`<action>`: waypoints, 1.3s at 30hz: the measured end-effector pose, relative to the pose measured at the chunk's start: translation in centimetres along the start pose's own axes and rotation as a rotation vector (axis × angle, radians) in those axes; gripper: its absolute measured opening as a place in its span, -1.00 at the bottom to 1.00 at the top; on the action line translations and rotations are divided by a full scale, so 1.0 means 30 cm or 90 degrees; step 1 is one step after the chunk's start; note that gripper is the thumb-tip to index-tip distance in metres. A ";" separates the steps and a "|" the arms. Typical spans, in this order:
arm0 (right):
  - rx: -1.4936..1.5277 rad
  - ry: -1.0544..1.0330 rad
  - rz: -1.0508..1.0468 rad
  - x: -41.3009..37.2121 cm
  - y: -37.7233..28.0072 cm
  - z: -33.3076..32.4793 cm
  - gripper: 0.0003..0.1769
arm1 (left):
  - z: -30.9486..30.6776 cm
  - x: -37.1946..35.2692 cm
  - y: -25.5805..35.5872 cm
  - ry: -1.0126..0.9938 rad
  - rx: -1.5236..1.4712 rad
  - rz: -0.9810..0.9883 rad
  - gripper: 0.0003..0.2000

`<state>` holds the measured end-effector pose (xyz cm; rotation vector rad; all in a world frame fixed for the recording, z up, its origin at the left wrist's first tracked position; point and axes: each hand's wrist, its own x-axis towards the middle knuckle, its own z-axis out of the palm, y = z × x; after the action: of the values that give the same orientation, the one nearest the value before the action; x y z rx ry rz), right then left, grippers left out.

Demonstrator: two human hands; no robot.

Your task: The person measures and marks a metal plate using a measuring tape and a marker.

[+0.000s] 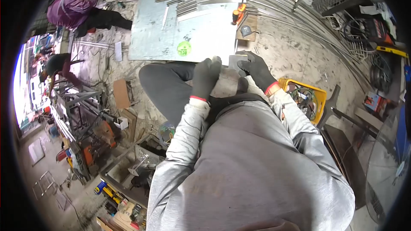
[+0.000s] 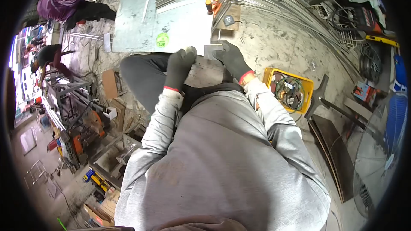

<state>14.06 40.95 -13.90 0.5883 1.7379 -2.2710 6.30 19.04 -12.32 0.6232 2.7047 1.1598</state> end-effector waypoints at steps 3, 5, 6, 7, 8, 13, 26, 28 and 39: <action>0.056 0.047 0.022 0.023 0.000 0.020 -0.58 | -0.081 0.099 0.008 -0.032 -0.158 -0.149 -0.65; 0.049 0.058 0.037 0.036 0.015 0.028 -0.58 | -0.120 0.128 0.005 -0.088 -0.121 -0.141 -0.69; 0.040 0.068 0.046 0.045 0.021 0.029 -0.58 | -0.129 0.135 0.010 -0.129 -0.113 -0.139 -0.71; 0.039 0.069 0.054 0.045 0.034 0.034 -0.58 | -0.113 0.131 -0.012 -0.133 -0.115 -0.145 -0.71; 0.044 0.074 0.065 0.049 0.043 0.038 -0.60 | -0.087 0.135 -0.039 -0.144 -0.075 -0.058 -0.70; 0.058 0.094 0.131 0.022 0.009 0.064 -0.65 | 0.022 0.125 -0.006 -0.092 0.040 -0.141 -0.64; 0.005 0.209 0.219 0.064 0.012 0.158 -0.81 | 0.090 0.133 0.021 -0.087 0.249 0.072 -0.77; -0.168 0.311 0.083 0.110 0.026 0.154 -0.76 | 0.099 0.194 0.043 -0.051 0.154 -0.045 -0.75; -0.226 0.223 -0.095 0.314 -0.011 0.006 -0.73 | 0.199 0.394 -0.064 -0.021 0.170 0.070 -0.75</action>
<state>5.45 41.49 -17.72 0.8394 2.3545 -1.9601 -3.37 26.80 -17.38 0.8274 2.8519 0.8054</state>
